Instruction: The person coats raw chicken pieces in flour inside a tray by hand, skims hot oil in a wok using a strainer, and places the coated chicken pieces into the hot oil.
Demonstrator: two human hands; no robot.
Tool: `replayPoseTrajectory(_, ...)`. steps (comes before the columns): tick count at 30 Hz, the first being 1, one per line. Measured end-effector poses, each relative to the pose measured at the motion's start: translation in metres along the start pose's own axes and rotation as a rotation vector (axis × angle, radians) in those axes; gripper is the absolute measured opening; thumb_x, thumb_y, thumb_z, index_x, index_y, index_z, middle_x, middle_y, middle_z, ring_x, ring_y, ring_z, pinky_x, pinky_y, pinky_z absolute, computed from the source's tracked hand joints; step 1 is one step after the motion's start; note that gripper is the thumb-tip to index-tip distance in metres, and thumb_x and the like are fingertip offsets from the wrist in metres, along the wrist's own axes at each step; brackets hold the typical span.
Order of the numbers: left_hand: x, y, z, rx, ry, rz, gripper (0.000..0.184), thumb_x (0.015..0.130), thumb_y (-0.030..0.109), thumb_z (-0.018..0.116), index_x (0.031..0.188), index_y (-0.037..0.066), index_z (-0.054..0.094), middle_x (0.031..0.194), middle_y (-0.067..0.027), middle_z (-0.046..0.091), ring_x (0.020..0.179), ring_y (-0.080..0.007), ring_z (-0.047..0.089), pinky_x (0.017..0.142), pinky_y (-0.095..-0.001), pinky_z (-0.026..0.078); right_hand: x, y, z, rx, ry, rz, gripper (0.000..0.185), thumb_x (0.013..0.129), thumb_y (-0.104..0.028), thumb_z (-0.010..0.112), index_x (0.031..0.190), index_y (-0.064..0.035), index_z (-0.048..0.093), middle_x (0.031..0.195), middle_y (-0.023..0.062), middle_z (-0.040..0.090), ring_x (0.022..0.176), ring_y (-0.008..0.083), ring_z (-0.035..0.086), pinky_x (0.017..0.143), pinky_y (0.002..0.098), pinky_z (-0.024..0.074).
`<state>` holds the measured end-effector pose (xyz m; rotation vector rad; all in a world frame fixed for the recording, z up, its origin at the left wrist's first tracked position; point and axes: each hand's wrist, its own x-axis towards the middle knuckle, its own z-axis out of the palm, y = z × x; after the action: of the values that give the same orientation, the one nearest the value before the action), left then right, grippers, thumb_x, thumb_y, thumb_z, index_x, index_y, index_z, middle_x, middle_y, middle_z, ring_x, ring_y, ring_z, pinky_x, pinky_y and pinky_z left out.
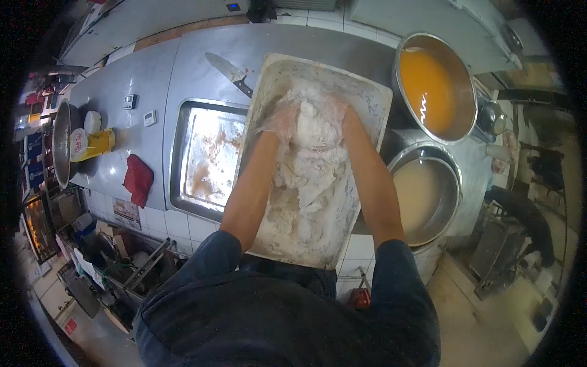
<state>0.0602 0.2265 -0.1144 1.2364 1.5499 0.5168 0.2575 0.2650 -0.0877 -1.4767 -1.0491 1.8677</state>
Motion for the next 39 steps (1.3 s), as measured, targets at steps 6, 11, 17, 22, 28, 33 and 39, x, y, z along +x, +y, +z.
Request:
replayPoseTrajectory(6, -0.119, 0.049, -0.012, 0.246, 0.051, -0.318, 0.042, 0.091, 0.030, 0.048, 0.115, -0.004, 0.054, 0.099, -0.0210, 0.065, 0.092, -0.0352, 0.062, 0.083, -0.0421, 0.048, -0.024, 0.015, -0.005, -0.602, 0.193, -0.322, 0.031, 0.089, -0.020, 0.054, 0.116, -0.0047, 0.058, 0.107, 0.0071, 0.063, 0.098, 0.0204, 0.059, 0.088, 0.0321, 0.0462)
replayPoseTrajectory(11, -0.209, 0.037, -0.014, 0.359, 0.232, 0.447, 0.044, 0.091, 0.030, 0.048, 0.118, -0.004, 0.053, 0.093, -0.0238, 0.064, 0.096, -0.0370, 0.060, 0.089, -0.0427, 0.047, -0.087, -0.074, 0.002, -1.112, -0.169, -0.531, 0.033, 0.090, -0.027, 0.052, 0.114, -0.0054, 0.059, 0.110, 0.0142, 0.062, 0.103, 0.0305, 0.058, 0.091, 0.0364, 0.0438)
replayPoseTrajectory(17, -0.277, 0.033, -0.013, 0.917, 0.357, 0.246, 0.037, 0.090, 0.025, 0.050, 0.119, 0.004, 0.056, 0.097, -0.0186, 0.065, 0.101, -0.0346, 0.059, 0.090, -0.0423, 0.047, -0.045, 0.025, -0.016, -1.450, 0.422, -0.203, 0.040, 0.088, -0.036, 0.049, 0.110, -0.0041, 0.058, 0.106, 0.0204, 0.060, 0.101, 0.0344, 0.058, 0.088, 0.0413, 0.0454)
replayPoseTrajectory(22, -0.266, -0.151, 0.026, 0.537, -0.155, 0.241, 0.045, 0.089, 0.012, 0.048, 0.134, 0.011, 0.046, 0.112, -0.0150, 0.062, 0.098, -0.0325, 0.061, 0.094, -0.0385, 0.044, -0.012, 0.095, -0.057, -1.644, -0.134, -0.133, 0.042, 0.091, -0.027, 0.044, 0.129, -0.0089, 0.048, 0.125, 0.0180, 0.052, 0.111, 0.0296, 0.054, 0.090, 0.0370, 0.0460)
replayPoseTrajectory(28, -0.255, 0.009, -0.005, -0.894, 0.023, -0.215, 0.039, 0.093, 0.019, 0.044, 0.131, 0.010, 0.048, 0.122, -0.0149, 0.056, 0.103, -0.0258, 0.060, 0.095, -0.0349, 0.046, -0.087, 0.052, -0.014, -0.121, 0.044, 0.162, 0.047, 0.096, -0.035, 0.042, 0.130, -0.0041, 0.047, 0.121, 0.0084, 0.056, 0.097, 0.0211, 0.056, 0.088, 0.0331, 0.0453)
replayPoseTrajectory(33, -0.223, 0.027, -0.014, -1.459, -0.195, -0.370, 0.040, 0.094, 0.025, 0.044, 0.128, 0.003, 0.048, 0.123, -0.0123, 0.056, 0.107, -0.0262, 0.059, 0.090, -0.0405, 0.050, -0.121, 0.041, 0.022, 0.482, -0.136, 0.285, 0.043, 0.096, -0.030, 0.043, 0.131, -0.0047, 0.047, 0.123, 0.0082, 0.055, 0.100, 0.0213, 0.057, 0.088, 0.0324, 0.0465)
replayPoseTrajectory(39, -0.196, 0.018, -0.005, -1.503, -0.262, -0.377, 0.035, 0.091, 0.024, 0.049, 0.119, 0.004, 0.054, 0.106, -0.0112, 0.064, 0.095, -0.0256, 0.064, 0.082, -0.0399, 0.055, -0.162, 0.023, 0.050, 0.829, -0.375, 0.264, 0.040, 0.096, -0.024, 0.044, 0.131, -0.0055, 0.046, 0.125, 0.0081, 0.054, 0.103, 0.0216, 0.057, 0.087, 0.0315, 0.0480)
